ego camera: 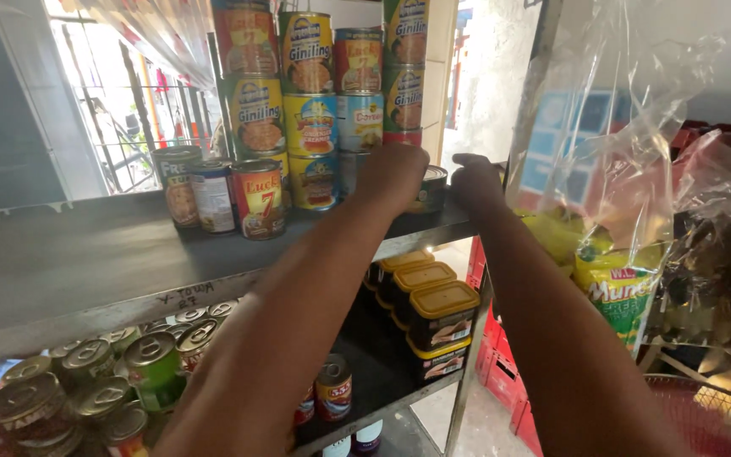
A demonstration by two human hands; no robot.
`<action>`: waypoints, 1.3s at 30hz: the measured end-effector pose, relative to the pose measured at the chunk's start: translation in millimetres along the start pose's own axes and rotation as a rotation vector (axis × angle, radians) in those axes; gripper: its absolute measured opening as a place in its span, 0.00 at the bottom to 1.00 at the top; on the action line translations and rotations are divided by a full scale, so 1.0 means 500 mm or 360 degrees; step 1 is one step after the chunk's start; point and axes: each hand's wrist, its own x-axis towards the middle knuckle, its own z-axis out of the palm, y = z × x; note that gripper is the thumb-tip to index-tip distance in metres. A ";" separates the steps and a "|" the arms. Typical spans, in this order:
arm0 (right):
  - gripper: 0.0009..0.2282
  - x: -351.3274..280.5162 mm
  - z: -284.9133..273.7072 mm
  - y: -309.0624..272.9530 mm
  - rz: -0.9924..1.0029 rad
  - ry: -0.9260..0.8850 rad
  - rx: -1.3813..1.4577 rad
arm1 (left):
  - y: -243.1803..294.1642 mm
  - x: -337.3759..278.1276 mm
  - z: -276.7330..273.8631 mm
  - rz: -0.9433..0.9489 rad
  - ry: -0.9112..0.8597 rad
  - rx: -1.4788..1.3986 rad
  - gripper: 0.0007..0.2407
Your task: Wiping dust off canned goods with a cloth and arranging them neatly on grocery store shelves.
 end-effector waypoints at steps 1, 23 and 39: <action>0.15 0.004 0.015 0.022 -0.0084 -0.0005 0.0002 | 0.006 0.008 0.007 0.0004 -0.0002 0.0021 0.05; 0.10 -0.060 -0.110 -0.181 0.0244 -0.0611 -0.0064 | -0.044 0.033 0.031 0.0095 -0.0019 -0.0147 0.03; 0.23 -0.068 -0.042 -0.066 -0.0257 0.0208 -0.0023 | -0.045 -0.123 -0.047 0.0340 0.0557 -0.0353 0.02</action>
